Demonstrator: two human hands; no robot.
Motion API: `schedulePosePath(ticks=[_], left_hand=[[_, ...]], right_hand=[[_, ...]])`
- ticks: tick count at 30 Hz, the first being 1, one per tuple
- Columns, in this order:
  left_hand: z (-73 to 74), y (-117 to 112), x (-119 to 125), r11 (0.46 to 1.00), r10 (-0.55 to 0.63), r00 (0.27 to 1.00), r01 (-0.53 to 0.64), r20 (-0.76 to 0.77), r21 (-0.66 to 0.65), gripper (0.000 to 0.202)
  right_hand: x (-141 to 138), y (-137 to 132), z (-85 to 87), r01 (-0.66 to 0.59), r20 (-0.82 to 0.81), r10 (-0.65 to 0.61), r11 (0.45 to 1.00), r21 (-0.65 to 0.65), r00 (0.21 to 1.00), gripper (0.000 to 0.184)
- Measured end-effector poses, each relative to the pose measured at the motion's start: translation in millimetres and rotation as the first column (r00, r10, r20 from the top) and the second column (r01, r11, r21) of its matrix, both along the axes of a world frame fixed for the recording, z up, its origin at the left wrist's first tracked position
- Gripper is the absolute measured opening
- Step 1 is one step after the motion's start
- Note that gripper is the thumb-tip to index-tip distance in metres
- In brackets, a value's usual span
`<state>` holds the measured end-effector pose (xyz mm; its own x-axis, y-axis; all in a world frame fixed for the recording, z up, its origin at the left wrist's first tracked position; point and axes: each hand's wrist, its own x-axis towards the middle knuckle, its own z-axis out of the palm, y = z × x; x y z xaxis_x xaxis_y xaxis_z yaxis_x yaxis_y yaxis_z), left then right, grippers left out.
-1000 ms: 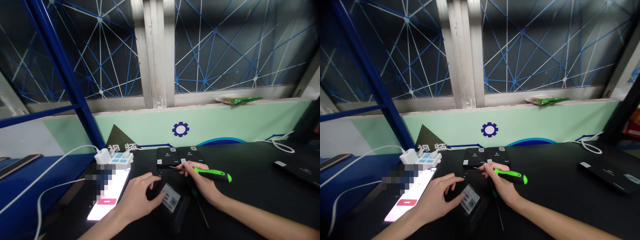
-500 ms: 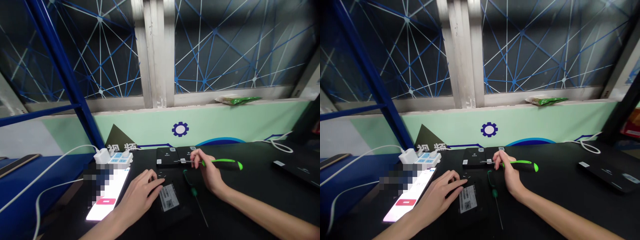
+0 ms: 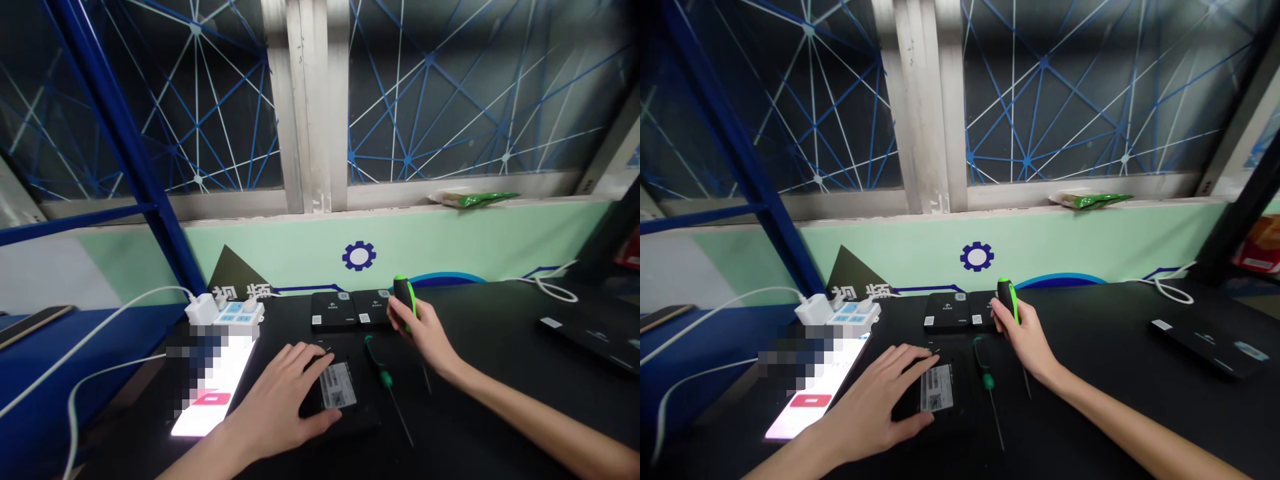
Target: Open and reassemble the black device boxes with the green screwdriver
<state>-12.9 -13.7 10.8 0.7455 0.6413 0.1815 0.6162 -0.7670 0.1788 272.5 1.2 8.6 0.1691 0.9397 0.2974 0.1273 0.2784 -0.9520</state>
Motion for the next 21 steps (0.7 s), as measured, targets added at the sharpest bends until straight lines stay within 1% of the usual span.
schedulePosePath(ticks=[3,6,9,11,12,14,17,18,19,21], left_hand=[[1.1,0.6,-0.3,1.000,-0.011,0.999,0.012,0.032,-0.022,0.063],[1.6,2.0,-0.3,0.998,-0.004,0.999,0.007,0.042,-0.061,0.062],[2.6,3.2,0.0,0.996,0.005,1.000,-0.004,0.019,-0.087,0.064],[2.9,3.6,0.1,0.997,0.006,1.000,-0.006,0.001,-0.075,0.065],[2.9,3.6,0.1,0.998,0.003,1.000,-0.003,-0.006,-0.064,0.065],[2.6,3.5,0.0,0.999,-0.005,1.000,0.005,-0.009,-0.036,0.065],[2.4,3.6,-0.1,0.999,-0.032,0.999,0.032,-0.005,0.004,0.063],[2.5,3.7,-0.1,0.999,-0.046,0.999,0.046,-0.004,0.017,0.062],[2.7,3.7,-0.1,0.998,-0.061,0.998,0.061,-0.007,0.031,0.060],[3.3,3.6,-0.1,0.995,-0.088,0.996,0.089,-0.030,0.054,0.058]], right_hand=[[2.1,4.9,-5.0,0.007,0.029,-0.006,0.999,-0.052,1.000,0.042],[4.3,8.5,-8.0,-0.007,0.104,0.013,0.999,-0.052,0.994,0.037],[6.3,10.4,-10.5,-0.012,0.208,0.024,0.998,-0.059,0.978,0.031],[6.9,10.5,-11.6,-0.033,0.317,0.062,0.995,-0.095,0.946,0.024],[6.9,10.1,-11.7,-0.048,0.384,0.091,0.992,-0.120,0.919,0.022],[6.4,8.3,-11.1,-0.051,0.543,0.119,0.989,-0.138,0.831,0.020],[5.0,5.0,-9.4,0.007,0.758,0.045,0.998,-0.066,0.651,0.013],[4.6,4.1,-9.2,0.028,0.801,0.013,0.999,-0.037,0.599,0.011],[4.4,3.6,-9.1,0.047,0.829,-0.010,0.999,-0.020,0.560,0.013],[4.6,3.6,-9.6,0.069,0.862,-0.028,0.998,-0.008,0.507,0.019]])
